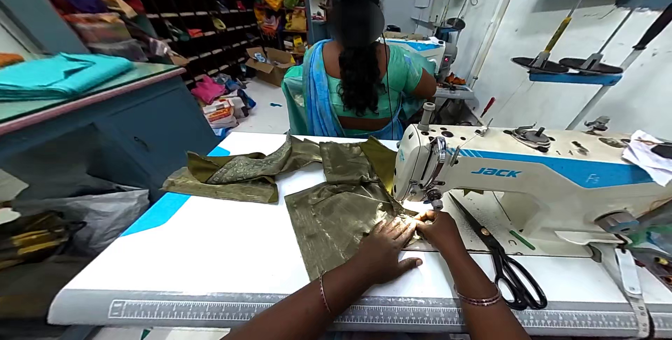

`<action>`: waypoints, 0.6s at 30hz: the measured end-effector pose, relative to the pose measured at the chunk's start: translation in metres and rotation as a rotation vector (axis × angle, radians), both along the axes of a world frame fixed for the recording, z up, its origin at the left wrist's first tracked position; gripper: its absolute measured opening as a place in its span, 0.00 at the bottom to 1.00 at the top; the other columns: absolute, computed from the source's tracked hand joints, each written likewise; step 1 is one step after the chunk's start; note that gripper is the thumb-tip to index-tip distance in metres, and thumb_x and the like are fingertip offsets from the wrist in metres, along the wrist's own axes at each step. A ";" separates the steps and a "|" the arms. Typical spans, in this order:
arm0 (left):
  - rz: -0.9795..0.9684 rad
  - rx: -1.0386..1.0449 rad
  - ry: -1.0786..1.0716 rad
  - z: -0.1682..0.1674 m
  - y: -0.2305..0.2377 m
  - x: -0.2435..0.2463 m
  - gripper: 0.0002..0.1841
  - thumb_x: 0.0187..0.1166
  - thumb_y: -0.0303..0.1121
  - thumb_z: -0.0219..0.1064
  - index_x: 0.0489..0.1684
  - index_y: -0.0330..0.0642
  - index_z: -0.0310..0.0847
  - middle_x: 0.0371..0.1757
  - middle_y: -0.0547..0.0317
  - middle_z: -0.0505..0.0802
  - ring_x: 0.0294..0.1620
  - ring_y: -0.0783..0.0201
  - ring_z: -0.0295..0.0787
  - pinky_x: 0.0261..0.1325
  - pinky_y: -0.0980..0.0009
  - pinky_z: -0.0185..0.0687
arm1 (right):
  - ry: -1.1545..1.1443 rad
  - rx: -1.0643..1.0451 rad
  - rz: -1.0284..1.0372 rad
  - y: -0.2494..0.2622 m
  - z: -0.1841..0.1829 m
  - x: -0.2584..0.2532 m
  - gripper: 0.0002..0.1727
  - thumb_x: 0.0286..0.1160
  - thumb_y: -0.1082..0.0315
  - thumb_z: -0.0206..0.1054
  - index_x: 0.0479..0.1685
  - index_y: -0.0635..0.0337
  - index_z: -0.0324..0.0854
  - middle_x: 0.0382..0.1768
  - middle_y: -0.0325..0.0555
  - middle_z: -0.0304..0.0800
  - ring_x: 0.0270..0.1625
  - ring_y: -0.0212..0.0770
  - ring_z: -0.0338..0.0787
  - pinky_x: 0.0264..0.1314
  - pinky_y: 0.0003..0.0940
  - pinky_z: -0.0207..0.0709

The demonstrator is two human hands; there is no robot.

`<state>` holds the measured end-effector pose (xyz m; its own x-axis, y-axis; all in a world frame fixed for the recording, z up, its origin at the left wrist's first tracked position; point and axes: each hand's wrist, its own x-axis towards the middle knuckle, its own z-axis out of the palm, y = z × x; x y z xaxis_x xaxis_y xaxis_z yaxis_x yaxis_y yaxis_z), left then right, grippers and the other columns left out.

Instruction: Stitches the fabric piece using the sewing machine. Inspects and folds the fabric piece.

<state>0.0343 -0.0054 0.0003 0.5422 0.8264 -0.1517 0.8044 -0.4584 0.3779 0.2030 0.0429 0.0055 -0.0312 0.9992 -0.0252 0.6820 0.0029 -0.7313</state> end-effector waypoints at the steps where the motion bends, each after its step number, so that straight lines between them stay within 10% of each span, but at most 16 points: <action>1: 0.022 -0.021 0.011 0.004 -0.004 -0.001 0.42 0.88 0.65 0.45 0.96 0.47 0.48 0.97 0.58 0.57 0.98 0.58 0.41 0.96 0.50 0.30 | 0.004 0.002 0.006 -0.001 0.001 0.000 0.06 0.74 0.71 0.75 0.39 0.66 0.90 0.42 0.58 0.90 0.47 0.52 0.87 0.54 0.52 0.78; 5: 0.430 -0.031 0.091 0.031 -0.019 -0.003 0.38 0.86 0.61 0.56 0.74 0.28 0.77 0.79 0.36 0.80 0.83 0.42 0.73 0.82 0.45 0.67 | 0.026 0.009 0.008 -0.003 0.001 -0.001 0.06 0.74 0.71 0.76 0.39 0.67 0.89 0.41 0.58 0.89 0.44 0.52 0.86 0.50 0.51 0.78; 10: 0.621 0.009 0.202 0.053 -0.015 0.003 0.23 0.91 0.42 0.56 0.52 0.26 0.87 0.59 0.33 0.90 0.68 0.38 0.85 0.70 0.45 0.76 | 0.039 0.008 0.022 -0.003 0.001 0.000 0.05 0.74 0.71 0.75 0.40 0.66 0.90 0.42 0.57 0.89 0.44 0.51 0.86 0.50 0.50 0.78; 13: 0.265 0.191 -0.003 0.025 -0.011 0.008 0.28 0.92 0.48 0.53 0.75 0.30 0.76 0.77 0.40 0.83 0.83 0.45 0.73 0.88 0.47 0.56 | 0.043 -0.002 0.021 -0.002 -0.001 0.001 0.05 0.74 0.70 0.76 0.40 0.64 0.90 0.42 0.56 0.90 0.44 0.50 0.87 0.50 0.50 0.78; 16: 0.312 0.008 0.044 0.012 -0.007 -0.003 0.44 0.84 0.67 0.52 0.92 0.43 0.59 0.94 0.53 0.63 0.96 0.52 0.50 0.92 0.39 0.40 | 0.048 -0.001 0.021 -0.001 0.000 0.002 0.06 0.74 0.70 0.76 0.39 0.64 0.90 0.43 0.56 0.89 0.46 0.49 0.86 0.52 0.49 0.78; 18: 0.573 -0.076 0.193 0.028 -0.009 -0.015 0.52 0.82 0.69 0.54 0.89 0.25 0.54 0.91 0.30 0.61 0.93 0.34 0.53 0.86 0.32 0.50 | 0.046 0.003 0.026 -0.002 0.001 0.001 0.06 0.73 0.70 0.77 0.39 0.64 0.91 0.43 0.57 0.90 0.48 0.51 0.87 0.54 0.50 0.77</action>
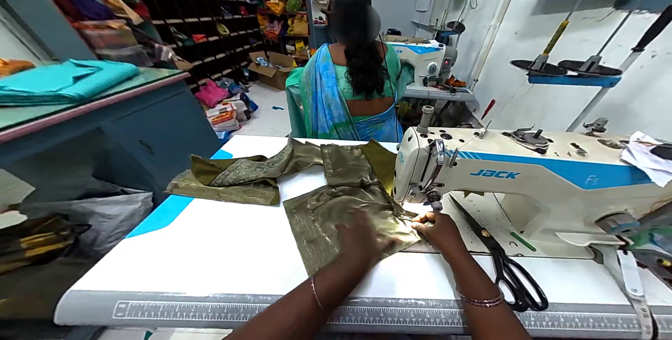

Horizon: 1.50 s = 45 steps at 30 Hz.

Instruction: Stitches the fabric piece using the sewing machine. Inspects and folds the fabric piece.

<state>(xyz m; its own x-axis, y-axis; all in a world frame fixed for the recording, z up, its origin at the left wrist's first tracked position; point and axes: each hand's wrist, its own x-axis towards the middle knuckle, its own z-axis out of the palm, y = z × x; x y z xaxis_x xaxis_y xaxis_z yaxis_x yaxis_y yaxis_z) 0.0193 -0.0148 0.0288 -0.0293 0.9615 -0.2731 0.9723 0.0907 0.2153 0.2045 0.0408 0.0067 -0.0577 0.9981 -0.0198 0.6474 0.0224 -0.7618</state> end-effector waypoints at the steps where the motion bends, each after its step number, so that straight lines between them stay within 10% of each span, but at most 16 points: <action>1: 0.133 -0.051 0.115 0.007 0.003 -0.006 0.54 0.82 0.70 0.52 0.83 0.16 0.57 0.86 0.19 0.63 0.89 0.26 0.57 0.84 0.32 0.52 | 0.001 0.000 0.001 -0.001 -0.001 0.000 0.06 0.73 0.70 0.77 0.39 0.64 0.90 0.43 0.57 0.90 0.48 0.51 0.86 0.54 0.50 0.77; 5: 0.142 0.185 0.150 0.019 0.008 -0.010 0.37 0.88 0.46 0.60 0.78 0.12 0.63 0.83 0.10 0.61 0.89 0.16 0.47 0.86 0.22 0.27 | -0.008 -0.011 0.006 0.000 0.001 0.000 0.06 0.73 0.70 0.77 0.39 0.64 0.90 0.43 0.56 0.90 0.47 0.50 0.86 0.54 0.50 0.77; 7: -0.147 0.290 0.001 0.007 0.009 -0.001 0.32 0.87 0.42 0.62 0.81 0.23 0.68 0.86 0.27 0.68 0.90 0.31 0.57 0.90 0.30 0.36 | 0.005 -0.003 0.012 0.000 -0.001 0.001 0.05 0.73 0.70 0.77 0.38 0.64 0.90 0.43 0.56 0.90 0.47 0.50 0.86 0.53 0.50 0.77; 10: -0.270 0.042 -0.089 -0.002 0.013 0.004 0.41 0.88 0.62 0.52 0.93 0.43 0.57 0.95 0.54 0.62 0.96 0.52 0.50 0.91 0.38 0.43 | 0.014 0.022 0.027 -0.002 -0.002 0.001 0.05 0.74 0.70 0.76 0.40 0.64 0.90 0.44 0.55 0.90 0.48 0.49 0.87 0.54 0.49 0.78; 14: 0.071 -0.031 0.121 0.011 0.015 -0.004 0.47 0.87 0.63 0.51 0.83 0.18 0.61 0.85 0.19 0.66 0.89 0.22 0.53 0.85 0.22 0.31 | 0.006 0.045 0.032 -0.001 -0.002 0.000 0.06 0.73 0.71 0.77 0.42 0.65 0.91 0.46 0.57 0.91 0.52 0.51 0.88 0.59 0.52 0.77; 18: -0.105 0.170 -0.091 0.013 0.011 0.008 0.18 0.86 0.32 0.62 0.67 0.28 0.80 0.68 0.34 0.86 0.74 0.36 0.80 0.79 0.39 0.67 | 0.057 0.043 0.036 0.000 -0.002 0.001 0.04 0.71 0.75 0.76 0.40 0.64 0.91 0.44 0.54 0.91 0.48 0.49 0.88 0.55 0.50 0.79; 20: -0.222 0.305 -0.204 0.008 0.013 0.011 0.21 0.77 0.19 0.66 0.70 0.28 0.76 0.67 0.34 0.85 0.69 0.36 0.83 0.71 0.42 0.77 | 0.120 0.074 0.118 -0.005 0.001 0.003 0.04 0.67 0.79 0.76 0.38 0.66 0.89 0.42 0.53 0.91 0.45 0.46 0.88 0.52 0.48 0.80; 27: -0.608 0.601 -0.266 -0.022 0.029 -0.022 0.18 0.65 0.13 0.71 0.53 0.38 0.92 0.69 0.45 0.89 0.76 0.43 0.80 0.78 0.40 0.70 | 0.218 -0.110 0.651 -0.007 0.003 0.015 0.07 0.75 0.77 0.66 0.40 0.65 0.91 0.37 0.34 0.93 0.33 0.17 0.82 0.39 0.16 0.76; 30: -0.635 0.457 -0.234 -0.025 0.028 -0.030 0.13 0.70 0.18 0.71 0.50 0.40 0.92 0.70 0.53 0.90 0.83 0.49 0.75 0.82 0.34 0.59 | 0.114 0.042 0.390 -0.004 0.004 0.024 0.10 0.81 0.78 0.60 0.40 0.69 0.89 0.32 0.44 0.91 0.29 0.29 0.80 0.35 0.29 0.74; 36: -0.528 0.209 -0.319 -0.020 0.023 -0.023 0.26 0.80 0.24 0.62 0.80 0.50 0.77 0.84 0.60 0.79 0.94 0.52 0.55 0.85 0.23 0.33 | -0.116 0.232 0.295 0.006 -0.014 0.022 0.15 0.76 0.78 0.65 0.55 0.59 0.92 0.46 0.53 0.91 0.46 0.46 0.87 0.52 0.48 0.80; 45: -0.715 0.274 -0.309 -0.033 0.041 -0.042 0.27 0.81 0.29 0.58 0.81 0.54 0.78 0.84 0.62 0.78 0.92 0.52 0.60 0.83 0.20 0.32 | -0.300 0.311 0.375 0.000 -0.013 0.010 0.20 0.76 0.78 0.63 0.59 0.50 0.93 0.54 0.54 0.91 0.56 0.53 0.90 0.57 0.56 0.82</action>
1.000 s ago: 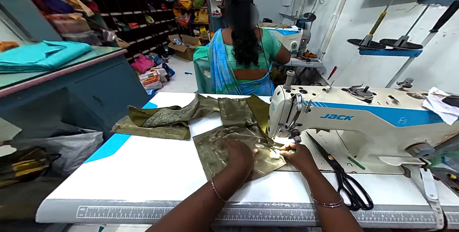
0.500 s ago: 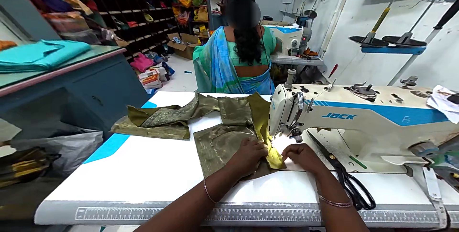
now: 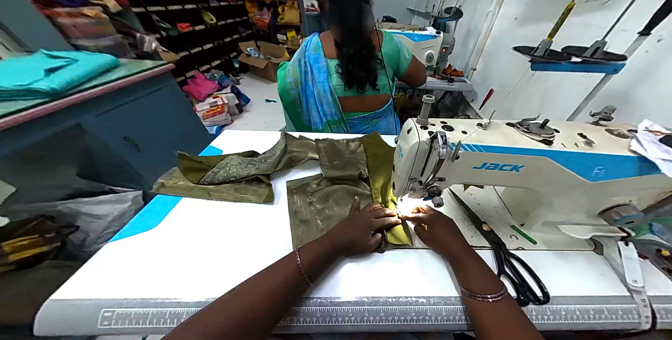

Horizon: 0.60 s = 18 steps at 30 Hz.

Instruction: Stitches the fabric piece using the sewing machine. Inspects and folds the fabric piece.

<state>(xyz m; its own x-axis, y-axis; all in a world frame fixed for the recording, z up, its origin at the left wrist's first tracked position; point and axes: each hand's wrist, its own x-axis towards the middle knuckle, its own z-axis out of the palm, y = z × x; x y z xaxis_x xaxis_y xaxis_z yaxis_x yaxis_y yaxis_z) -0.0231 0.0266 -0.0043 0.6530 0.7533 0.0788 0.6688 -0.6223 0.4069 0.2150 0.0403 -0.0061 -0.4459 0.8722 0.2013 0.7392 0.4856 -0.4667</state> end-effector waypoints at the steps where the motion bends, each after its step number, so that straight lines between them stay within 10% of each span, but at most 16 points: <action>1: -0.014 0.006 -0.004 0.000 0.002 -0.001 0.27 0.80 0.29 0.58 0.81 0.55 0.79 0.84 0.62 0.79 0.91 0.51 0.60 0.83 0.20 0.31 | -0.007 0.001 0.010 0.000 0.000 0.000 0.20 0.76 0.79 0.63 0.59 0.51 0.93 0.54 0.53 0.91 0.54 0.53 0.91 0.56 0.56 0.82; 18: -0.047 0.071 -0.020 -0.004 0.008 0.002 0.23 0.79 0.33 0.59 0.73 0.54 0.86 0.78 0.56 0.83 0.88 0.47 0.65 0.81 0.19 0.34 | -0.088 0.078 0.009 -0.004 0.002 -0.007 0.18 0.74 0.78 0.66 0.57 0.53 0.94 0.47 0.53 0.92 0.47 0.54 0.92 0.48 0.56 0.84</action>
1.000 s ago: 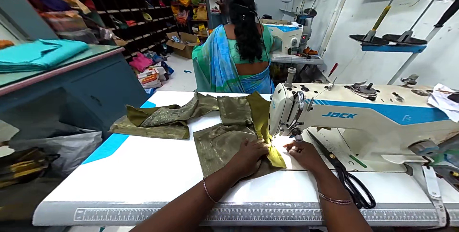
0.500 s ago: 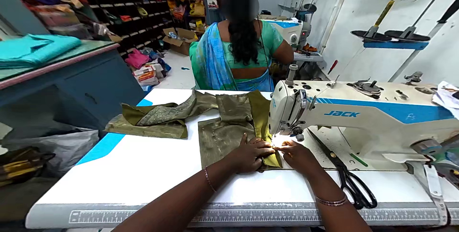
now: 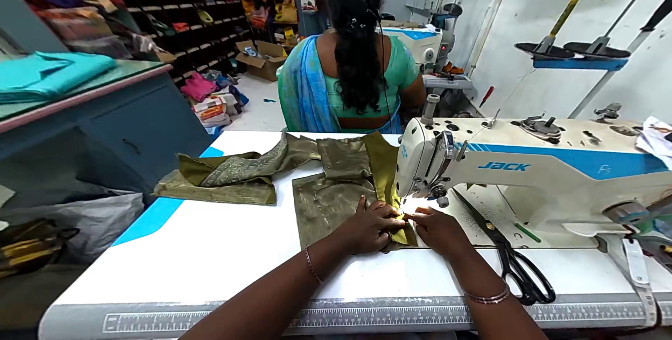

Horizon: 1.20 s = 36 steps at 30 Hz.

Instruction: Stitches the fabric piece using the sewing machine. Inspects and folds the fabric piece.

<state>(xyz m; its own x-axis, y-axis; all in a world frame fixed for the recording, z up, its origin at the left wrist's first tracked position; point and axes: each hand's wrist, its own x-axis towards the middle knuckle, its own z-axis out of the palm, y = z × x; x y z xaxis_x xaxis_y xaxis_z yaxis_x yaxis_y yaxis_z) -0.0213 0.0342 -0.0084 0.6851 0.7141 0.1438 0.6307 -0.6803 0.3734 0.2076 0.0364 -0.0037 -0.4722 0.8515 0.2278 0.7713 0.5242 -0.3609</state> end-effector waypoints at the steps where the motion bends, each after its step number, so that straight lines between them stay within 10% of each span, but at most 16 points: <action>1: -0.001 -0.001 -0.002 0.001 0.000 0.000 0.23 0.79 0.33 0.59 0.72 0.54 0.86 0.77 0.56 0.83 0.87 0.47 0.65 0.81 0.19 0.34 | -0.008 -0.010 -0.007 -0.001 0.001 -0.001 0.18 0.75 0.78 0.66 0.57 0.53 0.93 0.48 0.53 0.92 0.48 0.54 0.92 0.49 0.56 0.83; 27: 0.009 -0.027 -0.010 0.003 0.005 0.000 0.24 0.79 0.32 0.60 0.74 0.58 0.85 0.76 0.56 0.84 0.87 0.48 0.67 0.82 0.19 0.35 | 0.071 -0.099 -0.055 0.006 -0.002 0.005 0.17 0.77 0.78 0.63 0.56 0.55 0.94 0.50 0.55 0.92 0.55 0.53 0.90 0.61 0.54 0.81; 36: 0.019 -0.039 0.010 0.003 0.007 0.000 0.25 0.80 0.32 0.60 0.77 0.61 0.83 0.78 0.59 0.83 0.88 0.48 0.64 0.83 0.20 0.33 | 0.180 -0.158 -0.538 0.006 0.012 0.001 0.06 0.78 0.75 0.66 0.43 0.69 0.87 0.43 0.61 0.87 0.51 0.58 0.88 0.56 0.56 0.78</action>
